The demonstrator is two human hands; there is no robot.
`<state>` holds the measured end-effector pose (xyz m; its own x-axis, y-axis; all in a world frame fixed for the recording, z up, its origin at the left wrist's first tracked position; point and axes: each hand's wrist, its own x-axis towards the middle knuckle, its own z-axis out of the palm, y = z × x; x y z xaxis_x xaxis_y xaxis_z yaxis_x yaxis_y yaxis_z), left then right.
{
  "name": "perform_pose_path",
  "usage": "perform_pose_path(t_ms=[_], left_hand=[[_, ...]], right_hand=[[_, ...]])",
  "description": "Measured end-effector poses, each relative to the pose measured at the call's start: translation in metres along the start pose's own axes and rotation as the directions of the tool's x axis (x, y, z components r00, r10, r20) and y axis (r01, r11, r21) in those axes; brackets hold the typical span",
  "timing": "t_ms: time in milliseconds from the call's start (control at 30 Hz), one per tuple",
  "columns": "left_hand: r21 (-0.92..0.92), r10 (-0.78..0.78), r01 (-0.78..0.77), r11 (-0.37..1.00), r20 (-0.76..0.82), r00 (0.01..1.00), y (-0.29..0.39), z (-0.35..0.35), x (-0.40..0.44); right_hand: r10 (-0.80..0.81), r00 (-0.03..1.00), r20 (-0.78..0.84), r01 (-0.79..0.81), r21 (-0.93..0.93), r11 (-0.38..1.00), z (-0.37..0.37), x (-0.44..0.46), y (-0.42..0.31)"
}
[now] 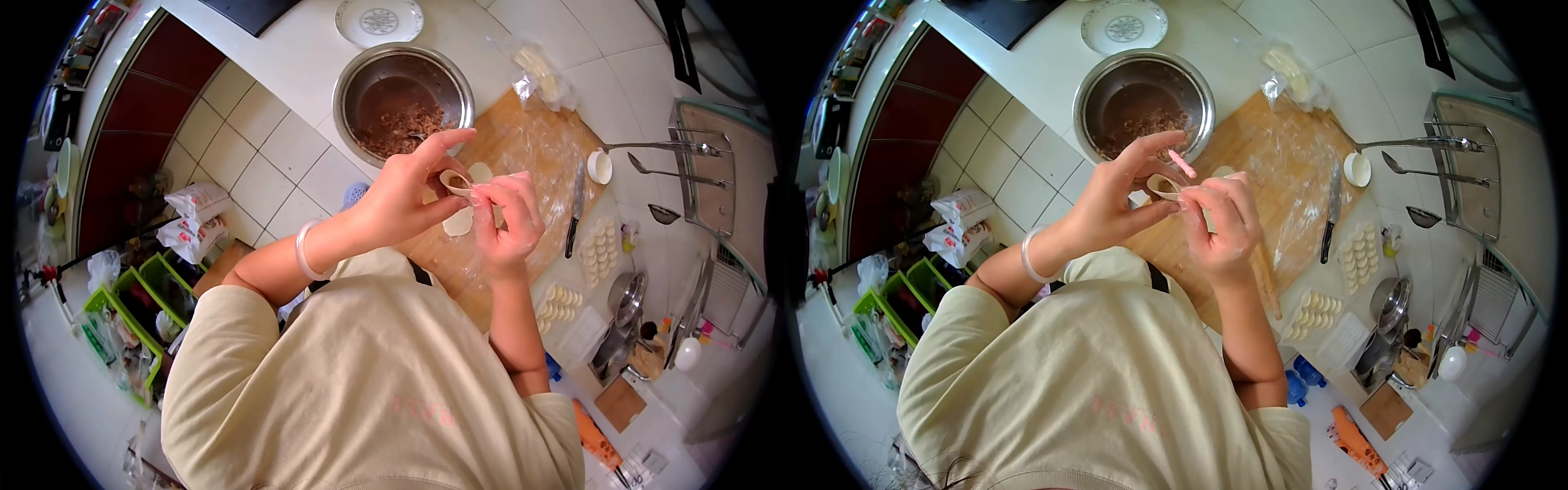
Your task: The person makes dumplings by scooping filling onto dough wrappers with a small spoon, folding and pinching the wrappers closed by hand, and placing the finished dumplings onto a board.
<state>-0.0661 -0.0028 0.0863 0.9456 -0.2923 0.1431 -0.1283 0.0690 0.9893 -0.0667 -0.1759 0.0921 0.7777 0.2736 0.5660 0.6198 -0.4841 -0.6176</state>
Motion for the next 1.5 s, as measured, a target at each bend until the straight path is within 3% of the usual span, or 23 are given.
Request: perform_pose_path(t_ms=[33,167,267,367,433,600,667,900,967,1000,1067,1100,1167,1233,1267,1367,1500], left_hand=[[0.038,0.008,-0.008,0.999,0.001,1.0,0.0,0.0,0.0],[0.11,-0.006,0.006,0.994,0.0,1.0,0.004,0.001,-0.002],[0.096,-0.005,0.005,0.995,0.003,1.0,0.001,0.001,-0.001],[0.078,0.013,-0.013,0.997,0.006,1.0,0.0,0.001,0.0],[0.107,0.021,-0.021,0.994,0.007,1.0,0.0,0.001,0.0],[0.104,-0.037,0.036,0.994,0.009,0.999,0.003,0.002,0.002],[0.088,0.063,-0.062,0.994,-0.013,0.998,-0.001,0.003,0.002],[0.077,0.094,-0.092,0.993,-0.023,0.995,0.0,0.003,0.002],[-0.05,-0.076,0.075,0.996,-0.024,0.997,0.006,0.002,0.0],[-0.049,-0.074,0.073,0.996,-0.023,0.997,0.004,0.004,0.001],[-0.576,-0.083,0.043,0.816,-0.043,0.996,-0.008,0.01,0.002],[-0.575,-0.082,0.044,0.817,-0.041,0.996,-0.014,0.009,0.0],[-0.782,-0.197,0.217,0.585,0.123,0.973,-0.022,0.006,-0.004],[-0.821,-0.219,0.224,0.525,0.124,0.968,-0.017,0.013,-0.005],[-0.838,-0.237,0.229,0.495,0.123,0.964,-0.016,0.016,-0.005],[-0.852,-0.219,0.216,0.477,0.122,0.968,-0.02,0.018,-0.005],[-0.835,-0.194,0.191,0.516,0.104,0.976,-0.02,0.015,-0.004]], right_hand=[[0.064,0.998,0.002,-0.064,0.035,0.997,0.0,0.0,-0.001],[0.061,0.997,0.044,-0.063,0.041,0.997,0.001,0.009,-0.007],[-0.018,0.998,0.061,0.017,0.007,1.0,0.002,0.006,0.0],[0.053,0.998,0.03,-0.054,0.046,0.997,0.001,0.008,-0.004],[0.122,0.988,0.091,-0.127,0.058,0.99,-0.001,0.017,-0.014],[0.093,0.992,0.081,-0.098,0.071,0.993,0.003,0.016,-0.007],[0.098,0.992,0.076,-0.104,0.088,0.991,0.002,0.015,-0.006],[0.101,0.986,0.129,-0.114,0.1,0.988,0.003,0.02,-0.005],[0.08,0.988,0.13,-0.092,0.085,0.992,0.004,0.02,-0.003],[0.064,0.993,0.094,-0.075,0.116,0.991,0.005,0.023,-0.004],[0.047,0.997,0.056,-0.055,0.146,0.988,0.009,0.025,0.001],[0.106,0.994,0.026,-0.109,0.301,0.947,0.014,0.022,0.008],[0.167,0.986,-0.001,-0.149,0.446,0.882,0.018,0.016,0.016],[0.274,0.938,0.21,-0.344,0.629,0.697,0.022,0.014,0.007],[0.276,0.945,0.178,-0.323,0.655,0.683,0.023,0.014,0.001],[0.174,0.955,0.241,-0.281,0.54,0.793,0.009,0.017,0.011],[0.208,0.95,0.231,-0.293,0.443,0.848,0.006,0.018,0.005]])
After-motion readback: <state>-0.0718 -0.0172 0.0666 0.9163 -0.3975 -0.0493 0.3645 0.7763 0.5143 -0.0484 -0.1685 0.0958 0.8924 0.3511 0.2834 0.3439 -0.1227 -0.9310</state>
